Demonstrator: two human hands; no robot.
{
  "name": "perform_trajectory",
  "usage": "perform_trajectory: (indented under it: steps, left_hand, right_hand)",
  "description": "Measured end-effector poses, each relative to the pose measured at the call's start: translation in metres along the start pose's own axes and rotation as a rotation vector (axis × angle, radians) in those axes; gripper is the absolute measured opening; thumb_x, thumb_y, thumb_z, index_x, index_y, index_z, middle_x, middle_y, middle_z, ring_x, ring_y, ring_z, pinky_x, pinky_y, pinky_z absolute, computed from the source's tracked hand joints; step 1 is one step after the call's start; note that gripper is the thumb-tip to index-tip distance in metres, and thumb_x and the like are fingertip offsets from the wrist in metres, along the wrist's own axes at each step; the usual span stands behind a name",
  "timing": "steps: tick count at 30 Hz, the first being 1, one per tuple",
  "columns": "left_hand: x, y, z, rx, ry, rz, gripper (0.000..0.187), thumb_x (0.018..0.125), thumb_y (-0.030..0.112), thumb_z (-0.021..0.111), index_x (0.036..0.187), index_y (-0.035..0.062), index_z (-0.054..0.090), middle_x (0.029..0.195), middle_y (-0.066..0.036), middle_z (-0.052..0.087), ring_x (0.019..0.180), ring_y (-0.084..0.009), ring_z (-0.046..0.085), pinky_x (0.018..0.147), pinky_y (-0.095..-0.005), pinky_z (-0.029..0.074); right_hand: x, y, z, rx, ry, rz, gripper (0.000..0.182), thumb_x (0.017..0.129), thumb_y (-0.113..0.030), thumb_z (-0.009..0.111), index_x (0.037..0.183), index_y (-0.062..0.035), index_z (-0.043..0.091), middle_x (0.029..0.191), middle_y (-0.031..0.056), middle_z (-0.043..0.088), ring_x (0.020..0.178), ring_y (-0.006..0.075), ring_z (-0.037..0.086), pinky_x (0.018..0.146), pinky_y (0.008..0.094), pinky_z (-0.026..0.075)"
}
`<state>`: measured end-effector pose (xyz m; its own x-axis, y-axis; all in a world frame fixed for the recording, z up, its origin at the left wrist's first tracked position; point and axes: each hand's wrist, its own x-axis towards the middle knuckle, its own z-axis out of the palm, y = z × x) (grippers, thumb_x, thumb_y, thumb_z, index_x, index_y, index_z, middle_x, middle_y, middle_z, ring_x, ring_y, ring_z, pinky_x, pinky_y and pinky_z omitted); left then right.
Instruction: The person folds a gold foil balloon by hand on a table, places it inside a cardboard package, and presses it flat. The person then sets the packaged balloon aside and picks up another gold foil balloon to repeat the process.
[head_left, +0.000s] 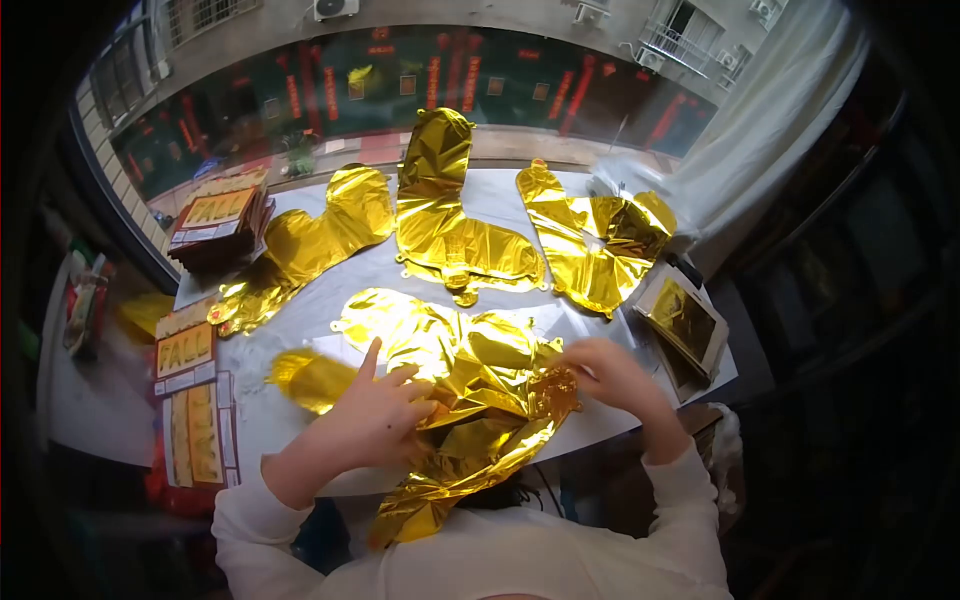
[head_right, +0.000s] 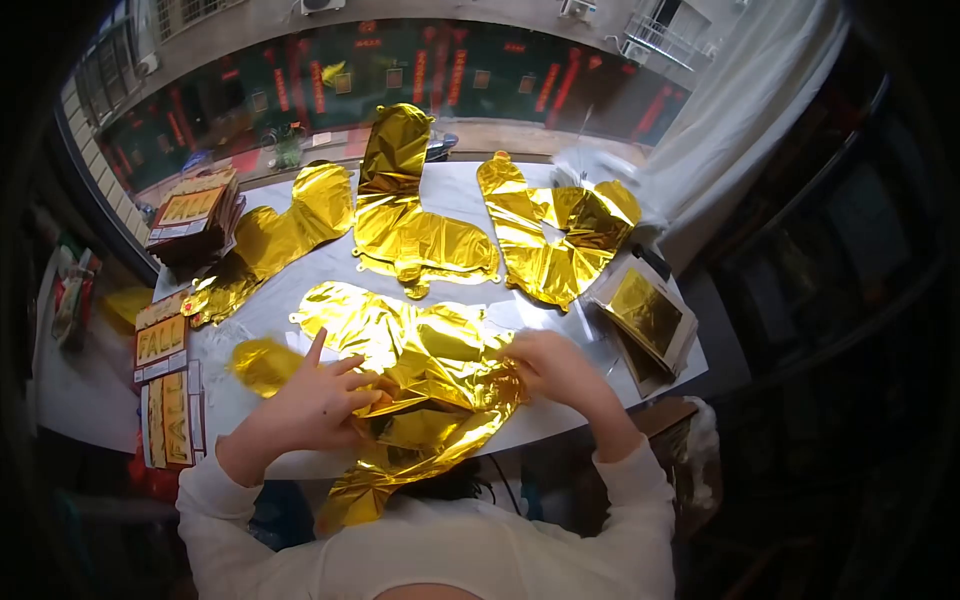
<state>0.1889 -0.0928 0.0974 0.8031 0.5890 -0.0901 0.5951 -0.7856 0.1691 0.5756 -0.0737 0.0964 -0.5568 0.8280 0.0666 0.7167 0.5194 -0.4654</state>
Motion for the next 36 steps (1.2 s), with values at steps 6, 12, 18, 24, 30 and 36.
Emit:
perform_trajectory:
  steps: [6, 12, 18, 24, 30, 36]
  left_hand:
    - [0.024, -0.019, -0.015, -0.414, -0.215, -0.079, 0.069, 0.078, 0.059, 0.084, 0.125, 0.0127, 0.066, 0.119, -0.008, 0.07, 0.118, -0.0314, 0.065, 0.111, -0.0662, 0.036]
    - [0.106, -0.089, 0.031, -0.289, 0.458, -0.306, 0.017, 0.092, 0.018, 0.069, 0.104, 0.0069, 0.073, 0.107, -0.012, 0.069, 0.103, -0.0344, 0.067, 0.09, -0.0438, 0.055]
    - [0.15, -0.096, 0.041, -0.297, 0.706, -0.405, 0.015, 0.089, 0.011, 0.07, 0.105, 0.0085, 0.071, 0.106, -0.012, 0.066, 0.1, -0.0357, 0.067, 0.085, -0.0457, 0.056]
    - [0.169, -0.124, 0.065, -0.345, 0.808, -0.297, 0.015, 0.091, 0.011, 0.069, 0.107, 0.0087, 0.069, 0.099, -0.013, 0.065, 0.093, -0.0379, 0.067, 0.078, -0.0473, 0.056]
    - [0.179, -0.126, 0.062, -0.344, 0.893, -0.343, 0.014, 0.09, 0.01, 0.065, 0.103, 0.0072, 0.069, 0.098, -0.014, 0.064, 0.09, -0.0386, 0.066, 0.077, -0.047, 0.055]
    - [0.194, -0.133, 0.058, -0.391, 0.926, -0.292, 0.013, 0.086, 0.007, 0.065, 0.098, 0.0066, 0.067, 0.094, -0.015, 0.063, 0.086, -0.0398, 0.066, 0.076, -0.0486, 0.055]
  right_hand:
    - [0.121, 0.02, 0.063, -0.026, 0.24, -0.118, 0.024, 0.092, -0.02, 0.072, 0.113, -0.009, 0.074, 0.113, 0.0112, 0.072, 0.103, 0.0341, 0.069, 0.089, 0.0431, 0.056]
    - [0.169, 0.04, 0.081, -0.323, 0.203, -0.289, 0.014, 0.088, -0.02, 0.073, 0.098, -0.0098, 0.073, 0.096, 0.0062, 0.069, 0.089, 0.029, 0.07, 0.074, 0.0407, 0.058]
    - [0.187, 0.045, 0.074, -0.351, 0.251, -0.384, 0.009, 0.082, -0.018, 0.072, 0.089, -0.0142, 0.069, 0.085, 0.0032, 0.063, 0.079, 0.0272, 0.069, 0.065, 0.0404, 0.056]
    - [0.217, 0.036, 0.04, -0.208, 0.298, -0.211, 0.01, 0.092, -0.019, 0.07, 0.098, -0.013, 0.067, 0.092, 0.0095, 0.073, 0.083, 0.0342, 0.071, 0.068, 0.0422, 0.056]
    - [0.228, 0.003, 0.01, -0.091, 0.446, -0.246, 0.014, 0.1, -0.016, 0.063, 0.113, -0.0106, 0.062, 0.093, 0.0146, 0.072, 0.086, 0.0399, 0.07, 0.074, 0.047, 0.055]
    - [0.218, -0.023, -0.038, -0.12, 0.787, -0.376, 0.015, 0.098, -0.004, 0.066, 0.112, -0.0078, 0.063, 0.095, 0.0152, 0.071, 0.087, 0.035, 0.072, 0.074, 0.0396, 0.056]
